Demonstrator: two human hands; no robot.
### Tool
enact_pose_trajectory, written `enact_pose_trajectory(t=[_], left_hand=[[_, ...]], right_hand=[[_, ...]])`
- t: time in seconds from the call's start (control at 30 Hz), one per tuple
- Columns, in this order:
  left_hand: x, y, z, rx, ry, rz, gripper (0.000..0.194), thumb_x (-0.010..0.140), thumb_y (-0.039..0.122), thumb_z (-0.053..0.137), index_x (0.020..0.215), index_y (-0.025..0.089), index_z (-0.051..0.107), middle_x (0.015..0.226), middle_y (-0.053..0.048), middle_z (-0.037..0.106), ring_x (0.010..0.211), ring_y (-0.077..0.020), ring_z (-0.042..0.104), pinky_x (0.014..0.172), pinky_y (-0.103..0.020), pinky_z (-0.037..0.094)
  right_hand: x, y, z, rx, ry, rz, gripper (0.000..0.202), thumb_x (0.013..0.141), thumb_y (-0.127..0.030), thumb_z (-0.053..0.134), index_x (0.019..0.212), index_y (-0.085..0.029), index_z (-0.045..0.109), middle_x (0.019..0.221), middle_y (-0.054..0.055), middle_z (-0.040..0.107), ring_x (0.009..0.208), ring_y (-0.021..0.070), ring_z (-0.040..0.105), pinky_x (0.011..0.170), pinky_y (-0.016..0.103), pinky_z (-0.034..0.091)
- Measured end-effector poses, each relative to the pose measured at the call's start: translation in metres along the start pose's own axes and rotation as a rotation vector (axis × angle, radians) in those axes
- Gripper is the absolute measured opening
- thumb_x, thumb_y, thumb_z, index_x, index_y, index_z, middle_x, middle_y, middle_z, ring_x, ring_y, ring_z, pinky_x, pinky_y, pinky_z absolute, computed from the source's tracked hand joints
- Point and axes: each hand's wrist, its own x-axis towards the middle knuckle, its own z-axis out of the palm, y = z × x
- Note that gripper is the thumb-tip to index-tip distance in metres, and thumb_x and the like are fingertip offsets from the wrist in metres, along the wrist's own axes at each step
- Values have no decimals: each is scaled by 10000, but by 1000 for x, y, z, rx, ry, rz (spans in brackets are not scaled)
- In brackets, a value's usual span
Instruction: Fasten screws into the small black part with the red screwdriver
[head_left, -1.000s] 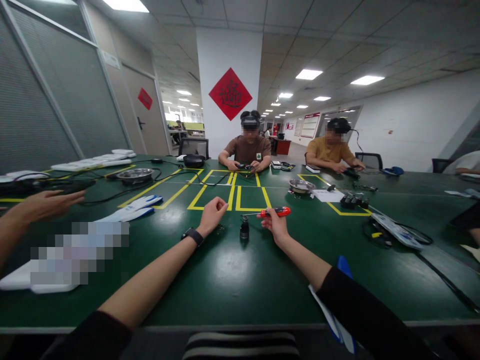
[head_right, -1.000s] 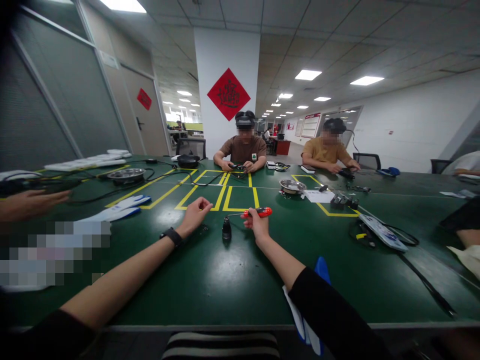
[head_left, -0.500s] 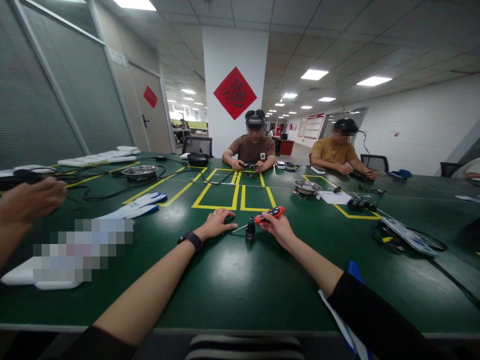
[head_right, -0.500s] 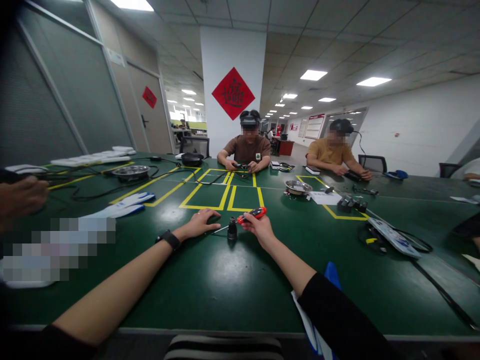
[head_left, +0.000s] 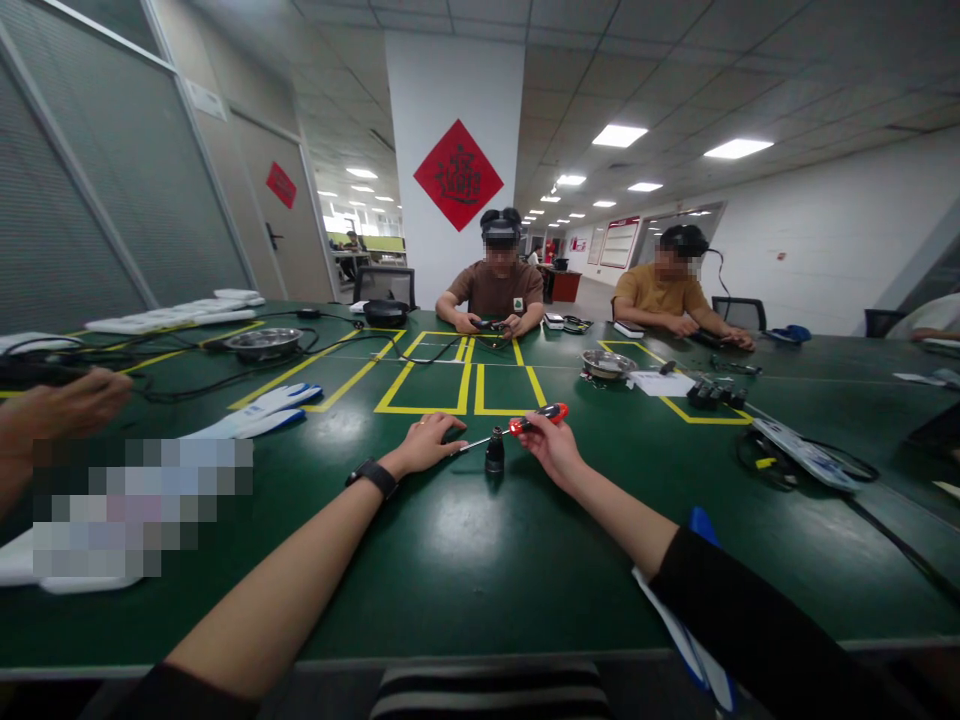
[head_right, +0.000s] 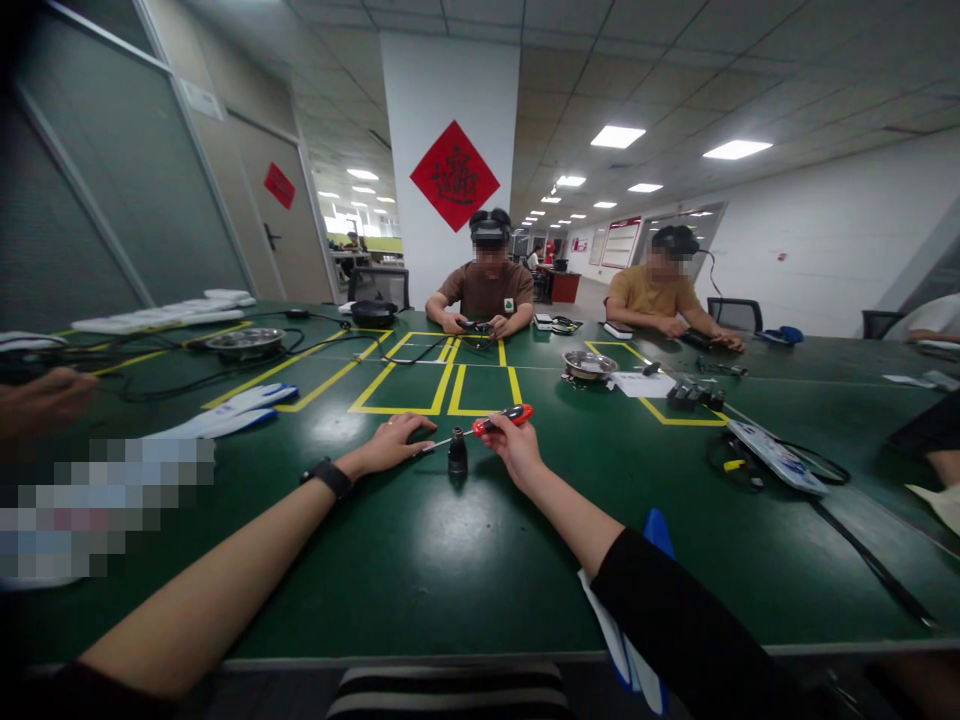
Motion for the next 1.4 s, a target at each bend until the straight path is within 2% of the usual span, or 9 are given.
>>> enact_pose_trajectory(t=[0.23, 0.53, 0.63, 0.8, 0.9, 1.0, 1.2, 1.3, 1.4], left_hand=[[-2, 23, -11, -289, 133, 118, 472, 908, 424, 219, 942, 236, 650, 1104, -23, 580, 1079, -197, 474, 988, -347, 313], [-4, 41, -12, -573, 90, 82, 375, 868, 437, 333, 707, 178, 551, 902, -54, 611, 940, -204, 535, 889, -320, 391], [-5, 49, -10, -518, 244, 33, 356, 885, 413, 300, 737, 180, 524, 746, -27, 569, 764, -170, 535, 750, -283, 413], [-15, 72, -6, -443, 354, 121, 301, 915, 356, 274, 778, 183, 481, 625, 18, 461, 594, -123, 456, 608, -237, 365], [-21, 83, -6, -388, 343, 175, 287, 920, 333, 275, 774, 179, 468, 636, 16, 462, 597, -121, 450, 603, -234, 360], [-23, 86, -6, -283, 312, 221, 280, 916, 331, 302, 788, 174, 495, 691, -4, 513, 647, -134, 475, 628, -244, 369], [-26, 87, -6, -163, 301, 268, 282, 925, 303, 289, 867, 178, 535, 787, -39, 580, 740, -159, 517, 702, -273, 392], [-29, 91, -8, -117, 299, 339, 274, 926, 270, 277, 873, 172, 527, 794, -45, 576, 749, -162, 510, 721, -284, 389], [-32, 95, -7, -79, 282, 399, 262, 922, 250, 277, 865, 163, 517, 773, -47, 559, 720, -161, 493, 699, -286, 387]], right_hand=[[5, -4, -8, 153, 172, -3, 122, 701, -203, 654, 728, -140, 554, 633, 35, 675, 478, 88, 596, 460, 174, 505], [4, -6, -9, 209, 240, -42, 133, 719, -237, 633, 788, -171, 540, 665, 7, 664, 498, 79, 584, 510, 192, 512], [3, -12, -8, -9, 104, -233, 208, 727, -236, 620, 917, -211, 541, 866, 19, 672, 683, 112, 634, 655, 257, 530], [-5, -23, -8, -974, -359, -652, 229, 671, -13, 562, 811, -191, 598, 1056, 49, 577, 1043, 194, 524, 914, 366, 402], [-10, -25, -9, -1378, -637, -651, 286, 655, 46, 528, 812, -182, 600, 1117, 64, 535, 1024, 200, 495, 886, 363, 392], [-12, -25, -10, -1567, -752, -589, 309, 666, 53, 534, 854, -184, 596, 1101, 62, 537, 981, 191, 490, 835, 331, 403], [-16, -30, -5, -1590, -577, -694, 346, 757, 23, 473, 987, -205, 594, 1071, 65, 561, 968, 188, 492, 831, 327, 396], [-24, -36, 7, -1430, -399, -857, 162, 824, -139, 506, 957, -185, 587, 971, 73, 586, 961, 204, 483, 852, 360, 387], [-34, -39, 17, -1263, -401, -947, 108, 834, -246, 529, 899, -179, 584, 881, 57, 600, 895, 194, 502, 812, 344, 405]])
